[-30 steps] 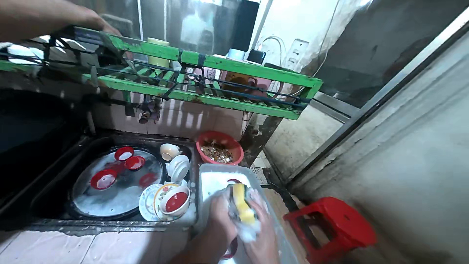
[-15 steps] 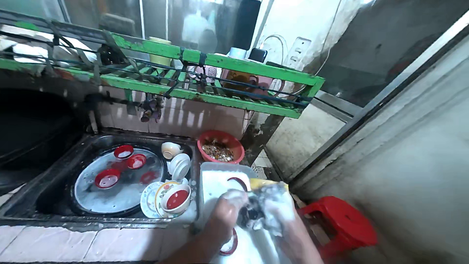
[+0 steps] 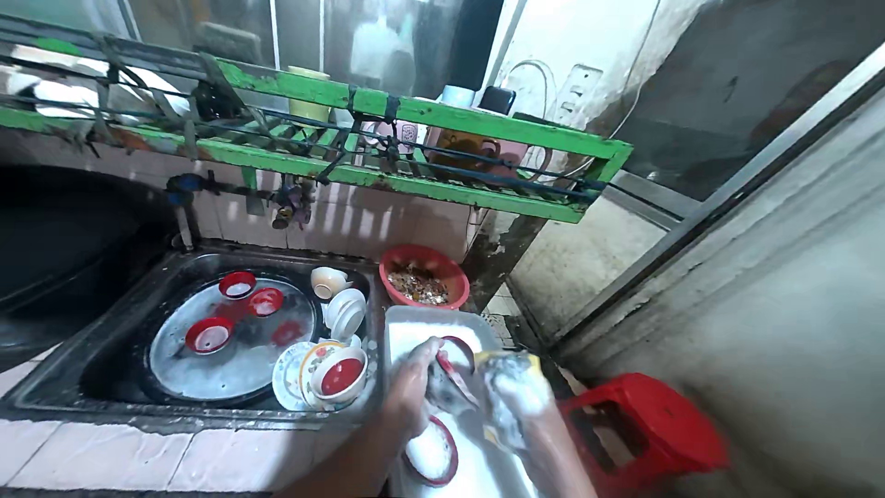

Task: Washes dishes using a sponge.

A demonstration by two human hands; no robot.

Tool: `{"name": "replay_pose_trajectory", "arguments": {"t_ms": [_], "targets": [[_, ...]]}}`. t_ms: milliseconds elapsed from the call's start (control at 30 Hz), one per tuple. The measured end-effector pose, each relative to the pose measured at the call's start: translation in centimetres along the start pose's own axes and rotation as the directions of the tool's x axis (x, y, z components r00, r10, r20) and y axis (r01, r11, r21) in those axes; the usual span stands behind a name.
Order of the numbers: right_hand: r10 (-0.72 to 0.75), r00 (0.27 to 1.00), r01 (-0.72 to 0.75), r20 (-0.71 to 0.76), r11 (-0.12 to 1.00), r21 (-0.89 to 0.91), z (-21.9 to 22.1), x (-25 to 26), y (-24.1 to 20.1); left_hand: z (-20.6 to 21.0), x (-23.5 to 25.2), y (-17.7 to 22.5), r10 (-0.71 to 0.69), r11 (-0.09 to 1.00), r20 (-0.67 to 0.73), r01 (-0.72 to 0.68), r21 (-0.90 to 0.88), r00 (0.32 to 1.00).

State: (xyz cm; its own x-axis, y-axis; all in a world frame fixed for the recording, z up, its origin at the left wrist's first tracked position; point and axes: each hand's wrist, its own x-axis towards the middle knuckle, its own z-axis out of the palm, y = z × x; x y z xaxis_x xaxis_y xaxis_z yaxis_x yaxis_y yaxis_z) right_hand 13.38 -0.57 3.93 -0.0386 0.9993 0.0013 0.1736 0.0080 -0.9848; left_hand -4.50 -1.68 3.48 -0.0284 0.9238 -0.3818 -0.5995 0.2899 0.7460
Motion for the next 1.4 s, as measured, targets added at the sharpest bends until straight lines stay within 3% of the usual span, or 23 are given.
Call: {"name": "replay_pose_trajectory", "arguments": {"t_ms": [67,133,200,367,467,500,567,633,667,700,767,833,867,933,1000,1033,1067,1100,1167,1233,1267,1333,1400], "targets": [[0.086,0.993,-0.052,0.078,0.93,-0.365,-0.7,0.1,2.3,-1.2,0.8,0.7,0.132,0.97,0.05,-0.139,0.201,0.99],[0.223,0.963,-0.073,0.153,0.759,-0.647,-0.7,-0.4,4.6,-2.0,0.9,1.5,0.185,0.908,0.136,-0.222,0.355,0.973],[0.324,0.933,-0.112,0.157,0.677,-0.727,-0.4,-0.8,5.0,-2.2,1.1,1.9,0.197,0.839,0.167,-0.254,0.482,0.966],[0.226,0.974,-0.228,-0.028,0.966,-0.121,0.8,-0.3,2.0,-0.9,0.8,0.5,0.283,0.564,0.29,-0.403,0.721,0.914],[0.12,0.993,-0.118,0.017,0.989,-0.092,2.7,-1.8,-1.2,0.7,-0.4,-1.6,0.466,0.511,0.317,-0.544,0.666,0.826],[0.027,0.997,-0.013,0.074,0.982,-0.186,2.7,-2.8,-1.8,1.1,-0.9,-0.9,0.392,0.58,0.282,-0.473,0.663,0.876],[-0.222,0.94,0.311,0.261,0.873,-0.376,2.2,-4.5,-1.8,1.0,-0.8,1.0,0.044,0.796,0.222,-0.169,0.582,0.974],[-0.431,0.801,0.585,0.415,0.709,-0.394,1.7,-5.0,-0.9,0.5,0.4,2.0,-0.208,0.84,0.246,0.044,0.54,0.947],[-0.436,0.797,0.585,0.418,0.729,-0.355,1.6,-4.8,-0.6,0.4,0.6,2.3,-0.258,0.839,0.263,0.08,0.539,0.93],[-0.365,0.861,0.473,0.355,0.831,-0.293,1.4,-4.6,-0.2,0.6,0.7,2.1,-0.248,0.846,0.266,0.074,0.529,0.932],[-0.032,0.996,0.037,0.083,0.998,-0.058,1.6,-3.4,-0.4,1.3,0.9,0.3,-0.008,0.86,0.268,-0.13,0.493,0.963],[0.152,0.987,-0.151,-0.056,0.988,0.02,2.0,-2.8,-1.4,1.9,0.7,-1.2,0.227,0.784,0.273,-0.341,0.518,0.935],[0.096,0.995,-0.097,-0.012,0.993,-0.065,1.8,-3.2,-1.4,1.8,0.5,-1.2,0.226,0.74,0.281,-0.352,0.573,0.933],[-0.177,0.953,0.256,0.245,0.904,-0.343,0.7,-4.2,-1.0,1.2,0.4,-0.2,0.056,0.676,0.372,-0.309,0.669,0.927],[-0.376,0.774,0.613,0.51,0.645,-0.456,0.1,-4.5,-0.5,0.4,1.0,1.4,-0.208,0.57,0.464,-0.278,0.773,0.861],[-0.404,0.726,0.672,0.557,0.589,-0.449,0.1,-4.3,-0.1,0.3,1.2,1.7,-0.311,0.618,0.423,-0.157,0.77,0.851],[-0.409,0.741,0.654,0.533,0.62,-0.434,0.0,-4.1,0.3,0.4,1.3,1.6,-0.329,0.679,0.378,-0.061,0.732,0.865],[-0.368,0.82,0.546,0.439,0.734,-0.404,0.0,-4.0,0.5,0.6,1.3,1.2,-0.253,0.744,0.351,-0.051,0.667,0.902],[-0.11,0.985,0.137,0.132,0.968,-0.211,0.9,-3.4,0.0,1.3,1.2,-0.3,0.1,0.818,0.352,-0.278,0.504,0.931],[0.054,0.998,-0.056,-0.031,0.995,-0.086,1.8,-3.0,-1.1,1.8,0.9,-2.1,0.376,0.769,0.309,-0.48,0.422,0.874],[0.008,1.0,-0.01,-0.014,0.988,-0.155,1.9,-3.5,-1.5,1.8,0.4,-2.1,0.375,0.759,0.304,-0.479,0.441,0.876],[-0.224,0.953,0.293,0.205,0.86,-0.417,1.5,-5.0,-1.7,1.0,0.3,-0.7,0.141,0.766,0.386,-0.348,0.541,0.912],[-0.388,0.801,0.593,0.455,0.613,-0.522,1.4,-5.9,-1.1,-0.3,1.5,1.1,-0.141,0.608,0.556,-0.371,0.701,0.819]]}}
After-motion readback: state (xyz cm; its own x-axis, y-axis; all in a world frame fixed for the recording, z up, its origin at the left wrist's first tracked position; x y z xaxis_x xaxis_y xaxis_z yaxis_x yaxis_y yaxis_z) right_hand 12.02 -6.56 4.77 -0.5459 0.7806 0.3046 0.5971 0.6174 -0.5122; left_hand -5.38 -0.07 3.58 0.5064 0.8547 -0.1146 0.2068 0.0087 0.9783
